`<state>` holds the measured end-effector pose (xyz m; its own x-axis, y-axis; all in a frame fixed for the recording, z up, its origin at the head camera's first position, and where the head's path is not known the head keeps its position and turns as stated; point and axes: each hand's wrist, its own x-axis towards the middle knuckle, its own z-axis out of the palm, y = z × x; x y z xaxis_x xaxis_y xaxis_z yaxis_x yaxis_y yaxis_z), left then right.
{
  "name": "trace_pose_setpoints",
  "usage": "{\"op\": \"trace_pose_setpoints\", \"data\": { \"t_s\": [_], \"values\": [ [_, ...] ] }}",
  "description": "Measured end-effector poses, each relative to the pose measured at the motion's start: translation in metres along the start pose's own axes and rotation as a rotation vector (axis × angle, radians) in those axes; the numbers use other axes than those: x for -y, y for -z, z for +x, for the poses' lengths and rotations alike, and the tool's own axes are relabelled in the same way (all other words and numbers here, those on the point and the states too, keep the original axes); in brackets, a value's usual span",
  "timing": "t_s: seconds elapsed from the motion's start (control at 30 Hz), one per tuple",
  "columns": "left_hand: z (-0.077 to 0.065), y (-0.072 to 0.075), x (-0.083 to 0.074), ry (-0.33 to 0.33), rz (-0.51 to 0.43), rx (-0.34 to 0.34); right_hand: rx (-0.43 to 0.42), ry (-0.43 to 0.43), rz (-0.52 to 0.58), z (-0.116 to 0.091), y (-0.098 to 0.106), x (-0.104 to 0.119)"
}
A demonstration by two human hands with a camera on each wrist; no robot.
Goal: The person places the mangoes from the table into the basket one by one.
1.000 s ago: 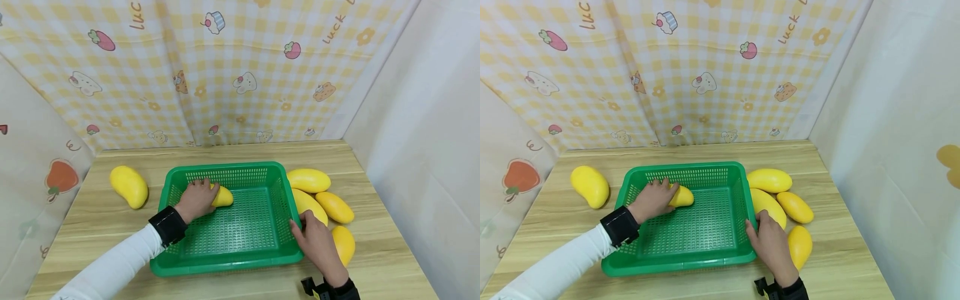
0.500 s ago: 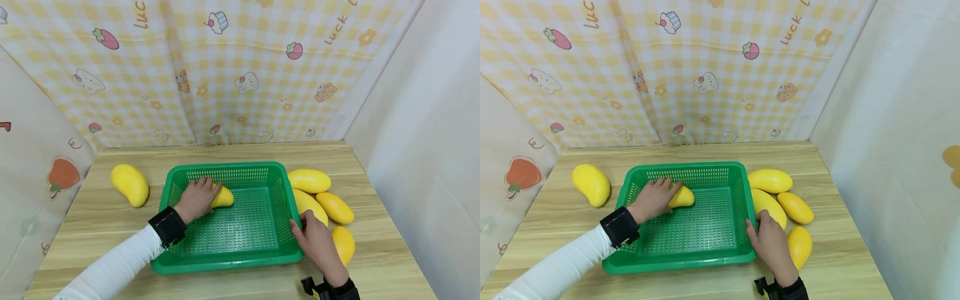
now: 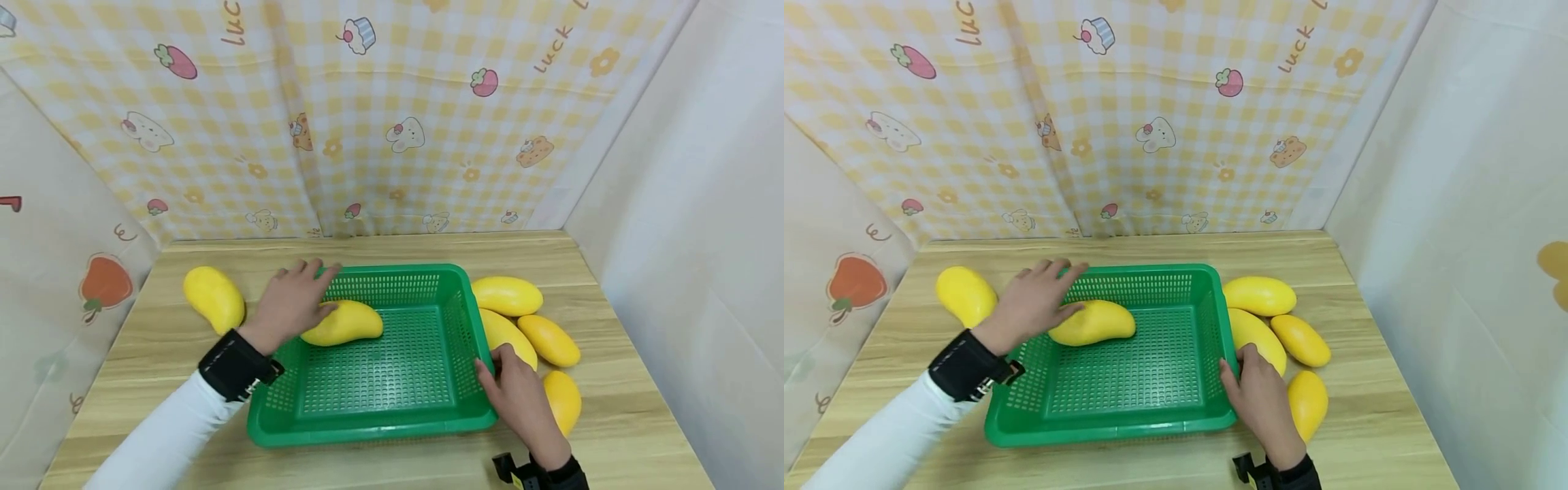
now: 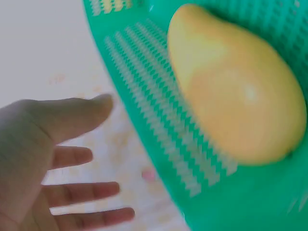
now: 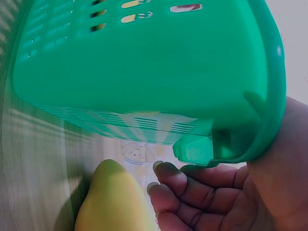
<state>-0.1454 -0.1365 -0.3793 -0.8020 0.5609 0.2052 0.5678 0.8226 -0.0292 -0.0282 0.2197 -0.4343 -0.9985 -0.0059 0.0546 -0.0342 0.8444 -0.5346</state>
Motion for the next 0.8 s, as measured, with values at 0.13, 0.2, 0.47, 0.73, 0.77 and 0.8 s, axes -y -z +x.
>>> {"op": "trace_pose_setpoints", "data": {
  "t_s": [0.13,0.2,0.47,0.73,0.77,0.8],
  "values": [
    [-0.007,0.013,0.027,0.121,-0.099,-0.056,-0.004,-0.002,0.005,-0.001,0.0,0.0],
    [-0.013,0.015,0.041,0.193,-0.121,-0.106,-0.006,-0.002,0.003,-0.001,0.0,-0.001],
    [-0.035,0.002,0.072,0.465,-0.125,-0.147,0.003,-0.016,0.003,-0.001,0.001,0.001],
    [-0.049,-0.015,0.098,0.748,-0.185,-0.066,0.005,-0.022,0.011,-0.001,-0.001,0.001],
    [-0.05,-0.018,0.101,0.773,-0.189,-0.062,0.002,-0.022,0.01,-0.001,-0.001,0.001],
    [-0.052,-0.021,0.104,0.795,-0.192,-0.062,-0.001,-0.019,0.011,-0.001,-0.001,0.0]
  ]
}}
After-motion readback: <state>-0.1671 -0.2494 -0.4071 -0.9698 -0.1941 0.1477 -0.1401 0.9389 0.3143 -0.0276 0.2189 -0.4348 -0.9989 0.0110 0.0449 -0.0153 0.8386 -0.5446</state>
